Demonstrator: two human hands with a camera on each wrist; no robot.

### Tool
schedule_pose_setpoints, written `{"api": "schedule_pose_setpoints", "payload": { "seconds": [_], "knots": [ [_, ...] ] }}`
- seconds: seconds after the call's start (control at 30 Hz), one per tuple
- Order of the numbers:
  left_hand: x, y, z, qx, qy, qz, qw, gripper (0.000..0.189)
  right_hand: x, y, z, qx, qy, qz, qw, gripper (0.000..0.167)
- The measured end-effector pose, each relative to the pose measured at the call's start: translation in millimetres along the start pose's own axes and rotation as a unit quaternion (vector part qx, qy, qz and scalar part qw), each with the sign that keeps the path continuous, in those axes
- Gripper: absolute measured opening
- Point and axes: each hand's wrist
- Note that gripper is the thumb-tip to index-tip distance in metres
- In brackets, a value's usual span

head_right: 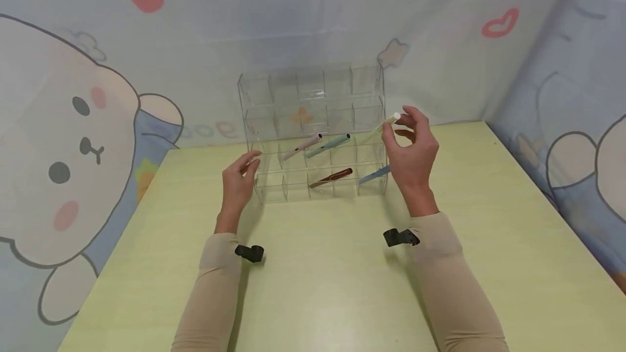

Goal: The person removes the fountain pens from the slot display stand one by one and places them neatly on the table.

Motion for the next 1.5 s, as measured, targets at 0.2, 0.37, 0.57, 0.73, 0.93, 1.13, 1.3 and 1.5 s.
{"api": "schedule_pose_setpoints", "payload": {
  "seconds": [0.2, 0.37, 0.57, 0.73, 0.93, 1.13, 1.3, 1.5],
  "knots": [
    [0.1, -0.2, 1.0, 0.004, -0.003, 0.000, 1.0000, 0.021, -4, 10, 1.1, -0.008, -0.007, 0.045, 0.9989, 0.038],
    [0.0, 0.3, -1.1, 0.004, 0.000, -0.001, 1.0000, 0.021, -6, 15, -0.6, -0.003, -0.015, 0.037, 0.9992, 0.034],
    [-0.3, 1.0, -2.4, -0.004, 0.003, 0.002, 1.0000, 0.023, -7, 18, -0.4, -0.017, -0.009, 0.023, 0.9996, 0.030],
    [0.2, 0.5, -1.2, 0.000, 0.002, -0.003, 1.0000, 0.023, -7, 18, 1.5, -0.030, 0.011, 0.055, 0.9980, 0.029],
    [0.4, -0.2, -0.9, 0.003, -0.001, -0.004, 1.0000, 0.023, -6, 17, 1.5, -0.025, 0.043, 0.088, 0.9949, 0.031],
    [0.1, -0.5, -0.9, 0.003, 0.001, 0.003, 1.0000, 0.023, -6, 19, 1.3, -0.018, 0.062, 0.117, 0.9911, 0.031],
    [0.0, -0.1, 0.2, -0.005, 0.001, 0.005, 1.0000, 0.022, -8, 21, 2.0, -0.009, 0.092, 0.141, 0.9856, 0.033],
    [-0.2, -0.4, -0.1, -0.009, 0.002, 0.003, 0.9999, 0.022, -10, 23, 0.5, 0.021, 0.159, 0.129, 0.9785, 0.035]
  ]
}}
Point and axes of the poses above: each hand's wrist, its own z-axis towards the middle knuckle, its own x-axis out of the palm, y = z × x, and after that the axes turned 8 degrees about -z, right-handed
